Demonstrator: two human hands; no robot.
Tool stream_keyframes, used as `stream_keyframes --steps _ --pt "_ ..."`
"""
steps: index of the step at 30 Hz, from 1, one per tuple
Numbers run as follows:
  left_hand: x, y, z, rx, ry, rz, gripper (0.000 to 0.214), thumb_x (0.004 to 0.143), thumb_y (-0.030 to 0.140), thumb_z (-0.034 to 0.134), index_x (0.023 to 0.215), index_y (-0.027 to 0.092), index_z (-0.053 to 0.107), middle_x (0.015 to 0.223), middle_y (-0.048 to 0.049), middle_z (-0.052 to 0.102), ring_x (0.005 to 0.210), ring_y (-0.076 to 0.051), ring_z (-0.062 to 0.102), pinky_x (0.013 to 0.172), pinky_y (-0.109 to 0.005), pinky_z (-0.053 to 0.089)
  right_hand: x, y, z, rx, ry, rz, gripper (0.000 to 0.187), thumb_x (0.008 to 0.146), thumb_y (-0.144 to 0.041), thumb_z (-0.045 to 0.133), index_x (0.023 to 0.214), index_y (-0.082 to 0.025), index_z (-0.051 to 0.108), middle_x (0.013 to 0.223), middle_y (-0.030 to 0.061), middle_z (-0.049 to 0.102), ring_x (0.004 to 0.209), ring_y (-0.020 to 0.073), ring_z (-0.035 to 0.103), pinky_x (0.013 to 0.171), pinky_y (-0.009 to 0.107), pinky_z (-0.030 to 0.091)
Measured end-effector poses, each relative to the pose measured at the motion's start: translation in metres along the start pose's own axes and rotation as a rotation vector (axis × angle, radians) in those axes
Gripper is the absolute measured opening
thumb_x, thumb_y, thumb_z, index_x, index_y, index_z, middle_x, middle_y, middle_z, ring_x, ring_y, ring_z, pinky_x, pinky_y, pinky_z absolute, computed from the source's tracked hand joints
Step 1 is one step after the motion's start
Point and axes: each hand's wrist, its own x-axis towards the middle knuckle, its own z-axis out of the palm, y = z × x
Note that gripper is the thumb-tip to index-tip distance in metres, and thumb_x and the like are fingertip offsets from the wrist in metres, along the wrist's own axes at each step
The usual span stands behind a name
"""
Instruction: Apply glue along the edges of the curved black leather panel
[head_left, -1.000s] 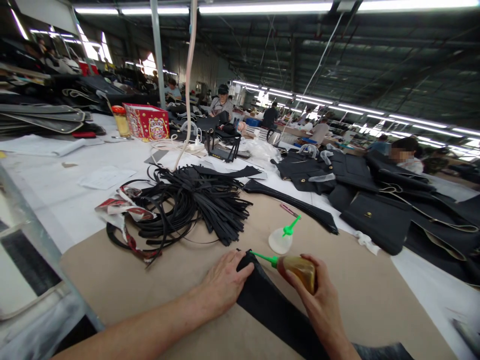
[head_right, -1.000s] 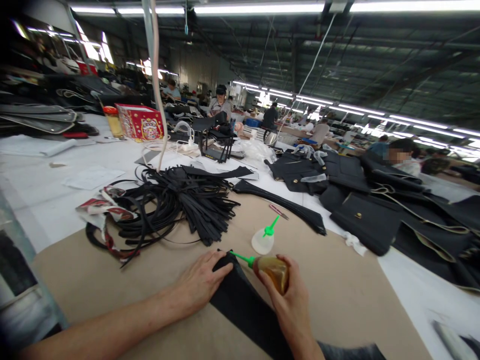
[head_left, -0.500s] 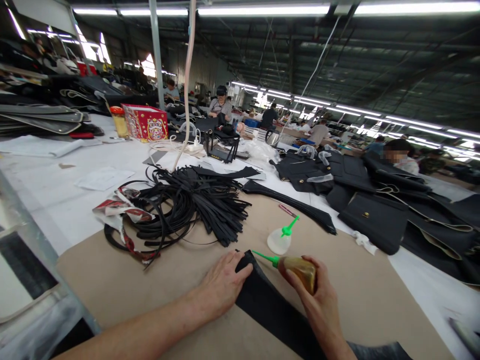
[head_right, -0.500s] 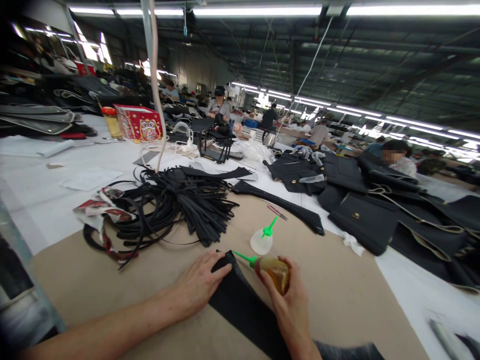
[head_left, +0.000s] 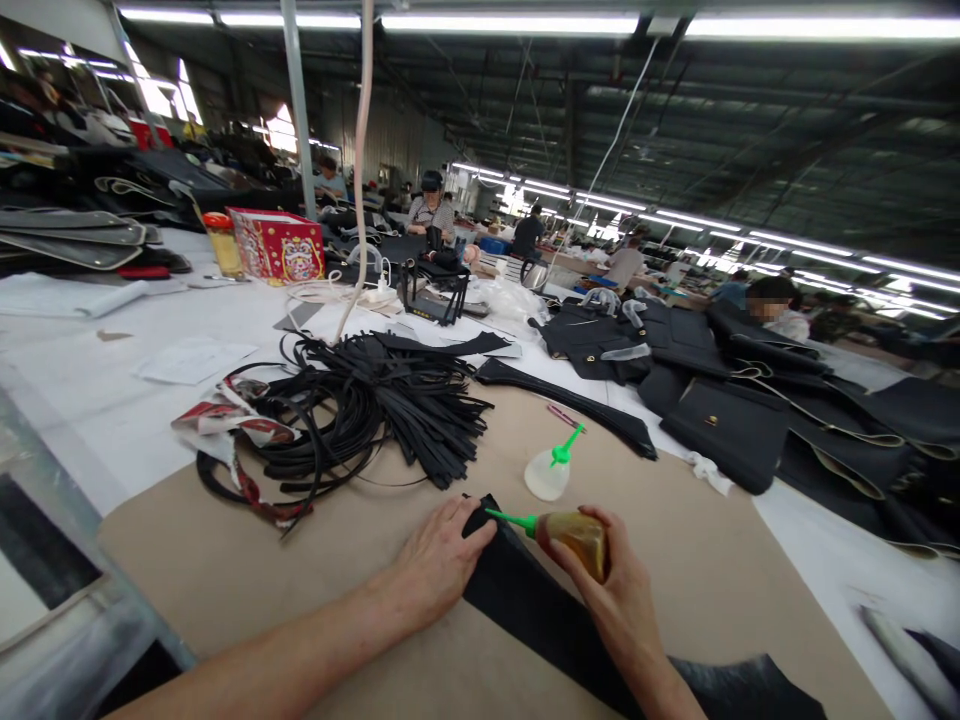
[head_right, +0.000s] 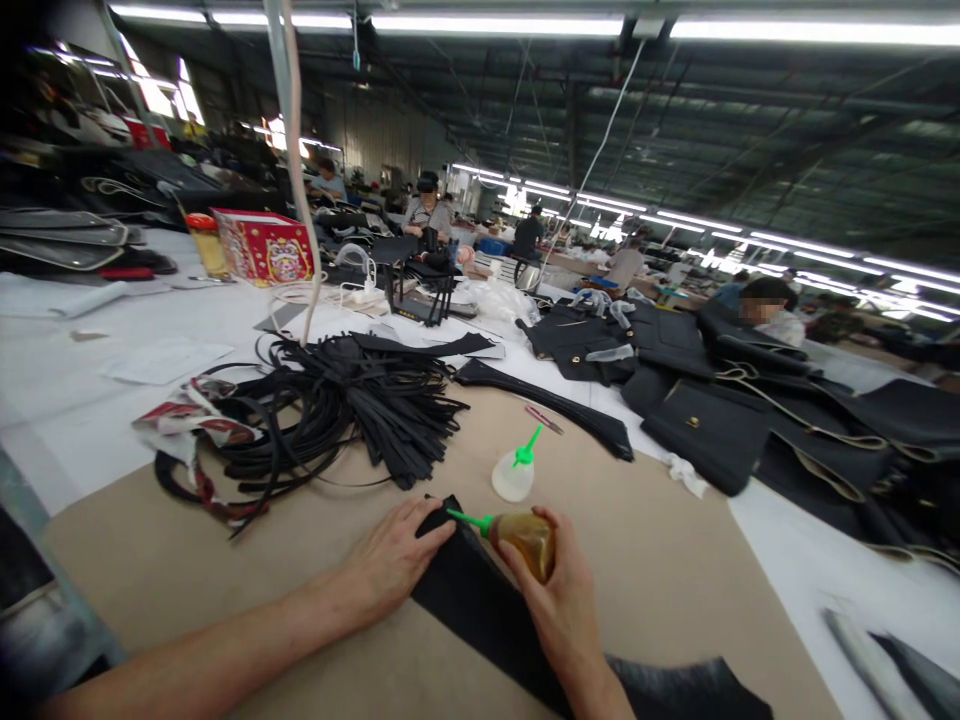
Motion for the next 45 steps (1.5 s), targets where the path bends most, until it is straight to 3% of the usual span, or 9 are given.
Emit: stream_keyframes --steps 9,18,23,26,28,32,37,40,45 --pt "0.0 -0.002 0.003 -0.012 0.026 -0.002 0.037 0.093 0.016 0.044 0.128 0.029 0.052 0.136 -0.0098 0.047 0.127 -0.028 0.044 0.105 -0.045 0.044 0.004 0.005 -0.019 -0.047 0.018 0.057 0.058 0.075 -0.066 0.065 0.114 -0.025 0.051 0.107 0.004 0.061 0.094 0.0255 0.06 0.083 0.039 0.047" --pt "0.002 0.0 -0.001 -0.004 0.014 0.004 0.039 0.092 0.014 0.046 0.128 0.028 0.052 0.136 -0.0098 0.047 0.128 -0.029 0.044 0.106 -0.046 0.043 0.006 -0.007 0.006 0.002 -0.015 0.015 0.057 0.077 -0.065 0.064 0.114 -0.023 0.051 0.106 0.006 0.061 0.094 0.0267 0.059 0.084 0.04 0.046" --pt "0.002 0.001 0.0 -0.014 0.004 -0.014 0.038 0.093 0.016 0.047 0.128 0.029 0.053 0.137 -0.0095 0.048 0.127 -0.029 0.045 0.104 -0.046 0.044 0.003 0.003 -0.012 -0.019 -0.036 0.102 0.06 0.074 -0.067 0.066 0.114 -0.024 0.051 0.104 0.0046 0.062 0.09 0.0262 0.06 0.081 0.041 0.048" --pt "0.001 0.001 -0.001 -0.013 0.0 0.0 0.037 0.093 0.016 0.047 0.128 0.027 0.053 0.136 -0.0103 0.048 0.127 -0.029 0.045 0.105 -0.046 0.044 0.002 0.007 -0.027 -0.024 0.02 0.117 0.06 0.072 -0.066 0.069 0.113 -0.025 0.053 0.102 0.0037 0.062 0.088 0.0261 0.06 0.078 0.04 0.048" --pt "0.0 0.002 -0.002 -0.012 0.01 0.015 0.037 0.094 0.016 0.045 0.128 0.026 0.053 0.135 -0.011 0.048 0.127 -0.028 0.045 0.106 -0.046 0.043 0.002 0.006 -0.034 0.092 0.106 0.172 0.058 0.071 -0.062 0.071 0.112 -0.025 0.054 0.095 0.0025 0.063 0.078 0.0236 0.06 0.067 0.037 0.049" --pt "-0.002 0.004 0.0 -0.009 0.049 0.022 0.035 0.095 0.018 0.042 0.127 0.029 0.053 0.135 -0.0094 0.048 0.127 -0.027 0.045 0.105 -0.047 0.044 0.0 -0.001 -0.049 0.662 0.241 0.405 0.05 0.07 -0.053 0.075 0.105 -0.023 0.057 0.083 0.0014 0.062 0.055 0.0164 0.052 0.046 0.028 0.042" --pt "-0.003 0.006 0.004 -0.03 0.094 0.031 0.038 0.093 0.017 0.045 0.129 0.027 0.05 0.133 -0.0076 0.05 0.126 -0.025 0.045 0.107 -0.046 0.043 -0.028 -0.012 -0.082 1.205 0.389 0.638 0.034 0.072 -0.041 0.073 0.1 -0.025 0.063 0.103 0.0048 0.065 0.075 0.0193 0.059 0.059 0.03 0.053" --pt "-0.003 0.007 0.005 -0.021 0.112 0.064 0.033 0.091 0.014 0.046 0.122 0.024 0.055 0.132 -0.0083 0.05 0.126 -0.025 0.044 0.108 -0.046 0.041 -0.059 -0.014 -0.103 1.315 0.453 0.685 0.03 0.076 -0.038 0.068 0.103 -0.025 0.065 0.11 0.007 0.064 0.08 0.0199 0.06 0.062 0.029 0.054" --pt "-0.005 0.011 0.005 -0.011 0.168 0.123 0.029 0.092 0.015 0.045 0.116 0.024 0.058 0.133 -0.0088 0.046 0.125 -0.025 0.044 0.108 -0.045 0.04 -0.113 -0.006 -0.133 1.318 0.518 0.739 0.035 0.073 -0.043 0.07 0.103 -0.023 0.067 0.102 0.0084 0.067 0.07 0.0192 0.059 0.056 0.029 0.054"
